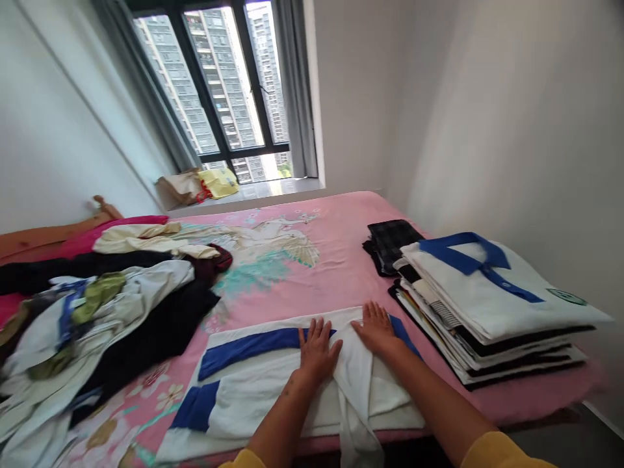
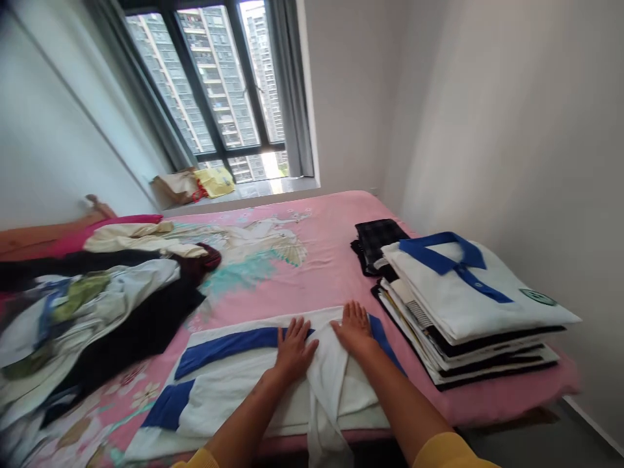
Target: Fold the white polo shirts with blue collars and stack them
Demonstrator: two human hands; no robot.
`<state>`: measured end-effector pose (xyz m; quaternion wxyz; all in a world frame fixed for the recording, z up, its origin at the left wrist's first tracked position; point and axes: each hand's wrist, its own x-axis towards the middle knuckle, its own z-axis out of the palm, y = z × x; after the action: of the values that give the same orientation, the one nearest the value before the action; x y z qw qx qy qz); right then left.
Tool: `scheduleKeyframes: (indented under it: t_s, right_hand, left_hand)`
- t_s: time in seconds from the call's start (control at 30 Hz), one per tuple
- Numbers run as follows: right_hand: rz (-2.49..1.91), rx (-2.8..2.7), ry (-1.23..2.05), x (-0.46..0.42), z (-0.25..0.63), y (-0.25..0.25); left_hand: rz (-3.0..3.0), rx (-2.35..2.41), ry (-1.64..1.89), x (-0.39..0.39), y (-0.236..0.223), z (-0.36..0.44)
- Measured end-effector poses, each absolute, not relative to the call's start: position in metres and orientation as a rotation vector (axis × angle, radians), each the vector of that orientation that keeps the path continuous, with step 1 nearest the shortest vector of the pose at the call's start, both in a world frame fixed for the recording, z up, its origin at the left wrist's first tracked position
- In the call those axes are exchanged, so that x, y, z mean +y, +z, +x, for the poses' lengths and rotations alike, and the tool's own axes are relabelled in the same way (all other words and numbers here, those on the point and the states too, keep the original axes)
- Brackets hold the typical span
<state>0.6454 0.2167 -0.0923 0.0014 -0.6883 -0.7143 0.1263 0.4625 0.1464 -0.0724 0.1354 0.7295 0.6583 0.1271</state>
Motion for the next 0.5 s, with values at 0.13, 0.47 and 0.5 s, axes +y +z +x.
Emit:
scheduleKeyframes:
  t_s: [0.13, 0.47, 0.5]
  right_hand:
    - [-2.178, -2.288, 0.216, 0.211, 0.645, -0.107]
    - [-2.178, -2.336, 0.019, 0.211, 0.65, -0.134]
    - [-2.171, -2.337, -0.013, 0.211, 0.65, -0.137]
  left_hand:
    - [2.023, 2.041, 0.488, 0.138, -0.066, 0.418]
    - [1.604, 2.431, 0.16, 0.092, -0.058, 0.221]
    - [1.643, 2.393, 0.159, 0.087, -0.057, 0.208]
